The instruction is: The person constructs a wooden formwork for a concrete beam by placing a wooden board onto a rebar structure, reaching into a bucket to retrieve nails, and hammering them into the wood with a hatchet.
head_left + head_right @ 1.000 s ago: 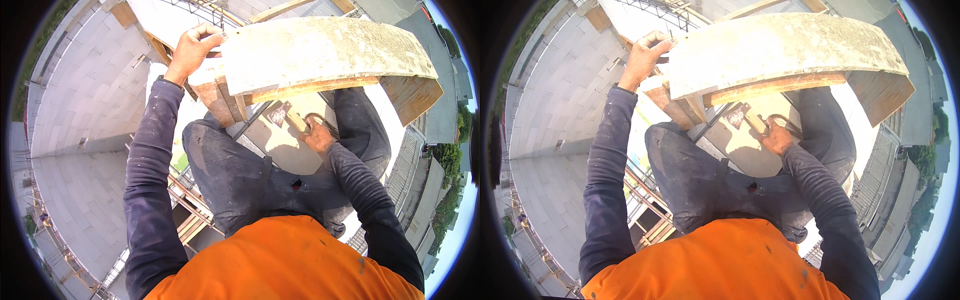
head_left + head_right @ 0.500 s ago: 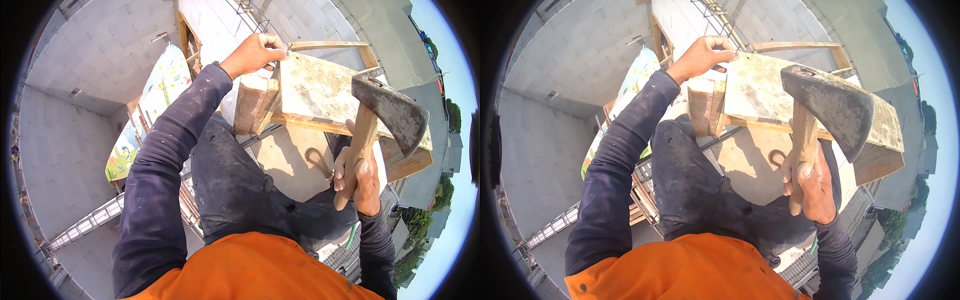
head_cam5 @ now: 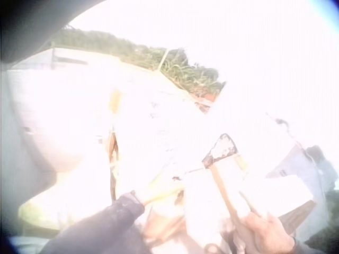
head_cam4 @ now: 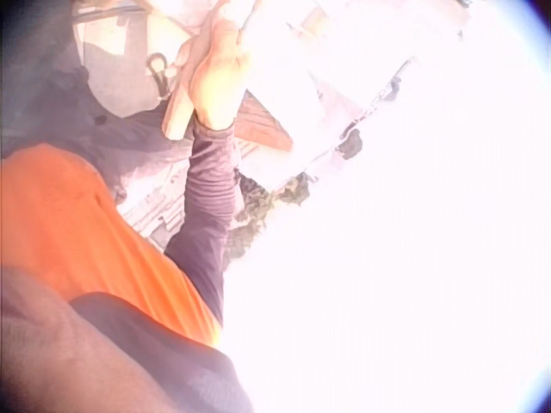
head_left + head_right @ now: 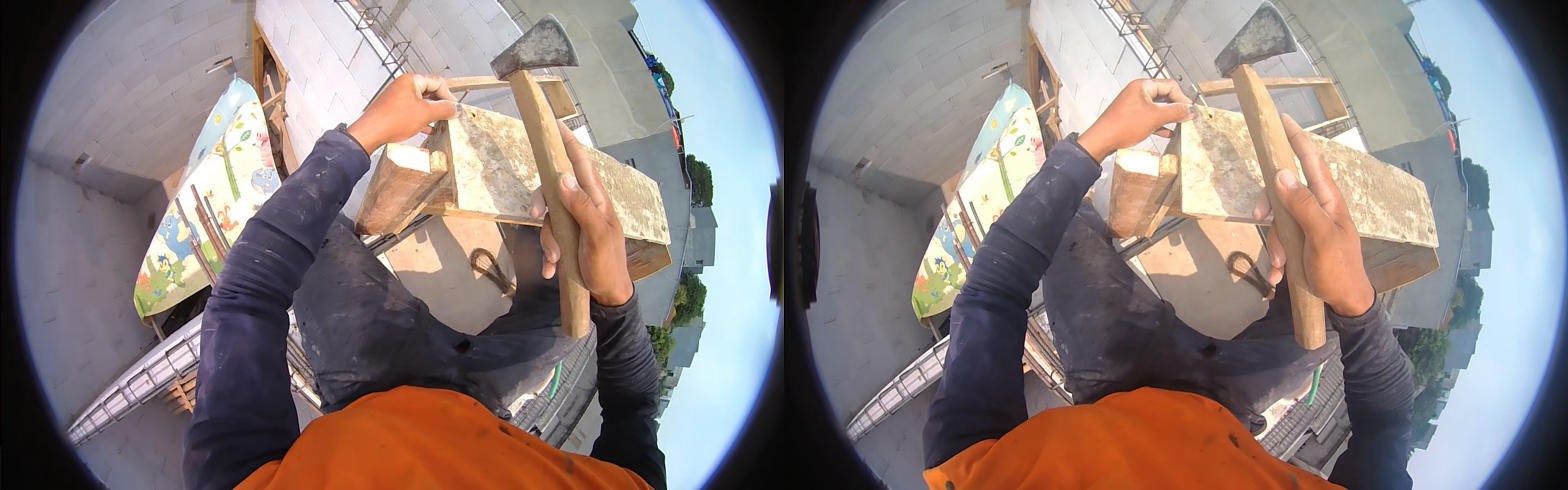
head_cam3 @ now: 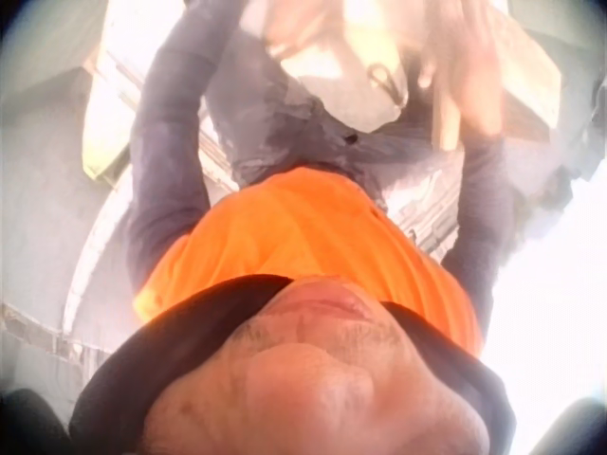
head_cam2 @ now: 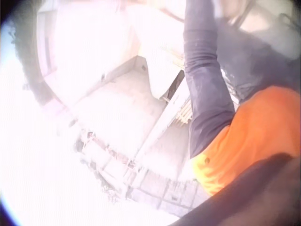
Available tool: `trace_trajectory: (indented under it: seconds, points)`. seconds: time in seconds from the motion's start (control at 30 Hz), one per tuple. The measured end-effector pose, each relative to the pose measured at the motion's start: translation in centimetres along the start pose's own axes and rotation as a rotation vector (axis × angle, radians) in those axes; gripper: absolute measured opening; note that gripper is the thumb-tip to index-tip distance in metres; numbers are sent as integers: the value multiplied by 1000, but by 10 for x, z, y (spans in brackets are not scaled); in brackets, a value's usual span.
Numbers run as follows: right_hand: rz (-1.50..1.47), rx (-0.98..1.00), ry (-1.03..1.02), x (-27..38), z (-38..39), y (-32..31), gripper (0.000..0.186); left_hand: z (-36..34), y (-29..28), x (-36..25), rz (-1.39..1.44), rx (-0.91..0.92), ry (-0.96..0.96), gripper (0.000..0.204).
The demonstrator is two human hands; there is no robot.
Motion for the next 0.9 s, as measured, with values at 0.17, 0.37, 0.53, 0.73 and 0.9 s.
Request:
trace_trajectory:
  seconds: [0.17,0.37,0.53,0.73,0.9]
  points:
    - [-77,47,40,-3,-11,3,69,1,1,-2,15,-7,-14,21]
    - [-88,83,50,-6,-19,10,68,1,0,-1,28,-2,-14,21]
    - [-94,100,-1,2,-13,9,67,3,1,-2,12,-23,-19,21]
    - [-97,-89,-335,18,-7,11,68,0,1,0,26,-21,5,19]
    - [-74,94,83,-5,-17,13,66,0,4,-1,4,1,5,19]
Point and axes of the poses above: each hand's wrist, its own z-axis away from the middle knuckle, its own y-axis out of the palm, x = y × z, the point moved 5 cm from there along -z, towards the middle knuckle, and after that the axes turned 13 degrees about y, right-handed, at the moved point
